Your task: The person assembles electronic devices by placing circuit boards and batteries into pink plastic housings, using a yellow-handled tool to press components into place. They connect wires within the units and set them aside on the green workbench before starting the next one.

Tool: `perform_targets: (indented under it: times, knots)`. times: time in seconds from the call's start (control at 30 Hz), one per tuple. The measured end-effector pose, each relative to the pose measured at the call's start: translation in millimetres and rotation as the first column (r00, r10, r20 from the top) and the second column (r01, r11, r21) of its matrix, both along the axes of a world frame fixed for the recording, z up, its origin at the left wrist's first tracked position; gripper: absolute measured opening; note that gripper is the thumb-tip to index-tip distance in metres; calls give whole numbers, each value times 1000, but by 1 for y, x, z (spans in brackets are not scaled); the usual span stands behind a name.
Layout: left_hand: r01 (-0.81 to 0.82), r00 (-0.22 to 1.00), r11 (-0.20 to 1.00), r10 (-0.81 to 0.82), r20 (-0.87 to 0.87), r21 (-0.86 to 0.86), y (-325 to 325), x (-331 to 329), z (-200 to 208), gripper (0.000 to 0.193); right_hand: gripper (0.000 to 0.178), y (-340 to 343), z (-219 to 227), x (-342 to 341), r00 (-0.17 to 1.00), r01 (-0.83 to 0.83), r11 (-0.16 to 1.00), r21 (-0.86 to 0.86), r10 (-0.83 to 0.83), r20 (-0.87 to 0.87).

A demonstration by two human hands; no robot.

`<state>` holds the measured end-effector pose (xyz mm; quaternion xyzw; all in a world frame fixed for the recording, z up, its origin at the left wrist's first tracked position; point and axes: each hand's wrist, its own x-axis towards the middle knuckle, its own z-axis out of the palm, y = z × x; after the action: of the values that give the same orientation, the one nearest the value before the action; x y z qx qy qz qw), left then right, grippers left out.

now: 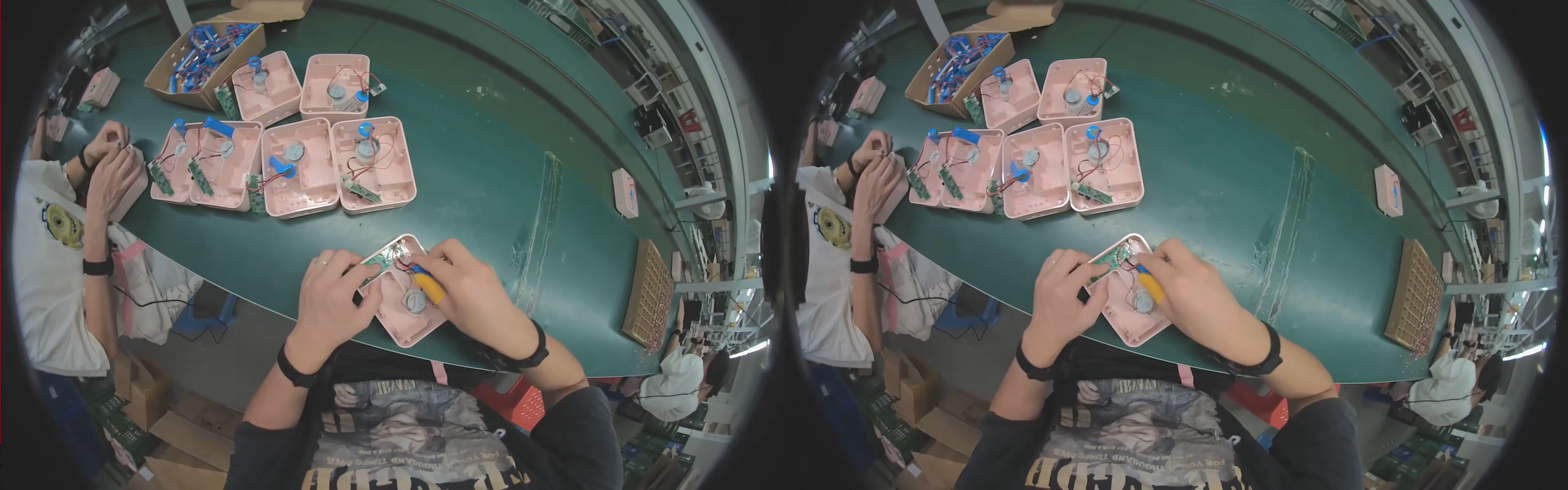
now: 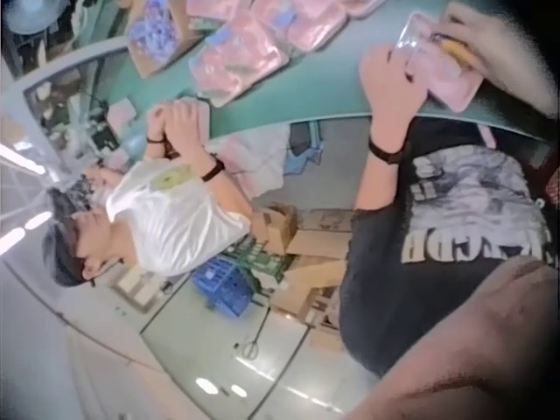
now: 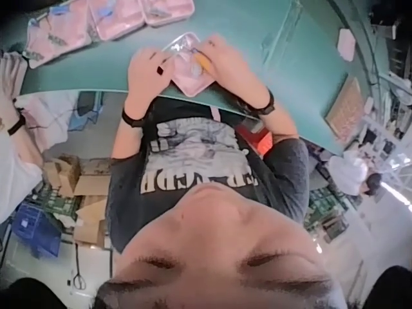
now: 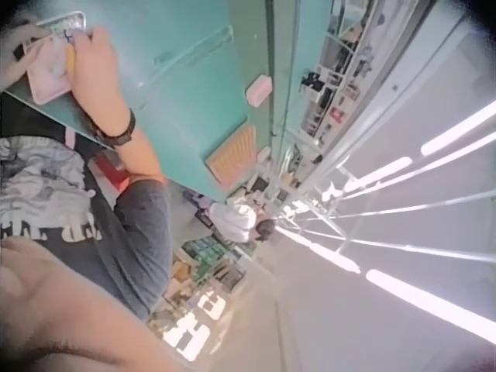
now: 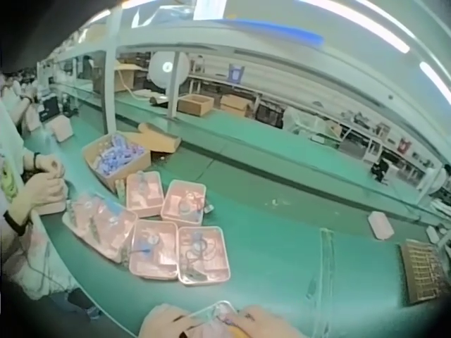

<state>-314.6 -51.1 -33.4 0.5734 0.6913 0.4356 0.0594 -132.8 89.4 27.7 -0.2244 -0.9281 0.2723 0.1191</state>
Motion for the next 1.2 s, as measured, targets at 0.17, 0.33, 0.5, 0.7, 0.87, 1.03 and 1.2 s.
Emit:
perform_targets:
  times: [0.17, 0.33, 0.5, 0.7, 0.87, 1.03, 1.2]
  knots:
    - [2, 1000, 1000, -2, 2, 3, 0, -2, -2, 19, 32, 24, -4, -1, 999, -44, 986, -158, 44, -3]
    - [13, 1000, 1000, -13, 13, -4, -1, -1, -2, 20, 31, 32, -2, 0, 997, -1, 903, -430, 33, 66]
    - [-2, 1000, 1000, 2, 18, -10, -1, 0, -1, 21, 26, 27, 8, -8, 994, -10, 941, -339, 47, 102]
    - [-8, 1000, 1000, 8, 19, -1, 1, 1, 0, 21, 21, 30, 10, -12, 986, -65, 967, -245, 101, 136]
    - [1, 1000, 1000, 0, 13, -20, 2, 2, 2, 21, 19, 29, 5, -15, 980, -123, 982, -144, 143, 140]
    - [-26, 1000, 1000, 26, -4, -17, 2, 4, -1, 20, 21, 28, 5, -16, 993, -18, 978, -207, 42, 113]
    - [-28, 1000, 1000, 28, -7, -14, 0, 3, -1, 19, 27, 14, -5, 11, 990, -36, 998, -47, 29, -138]
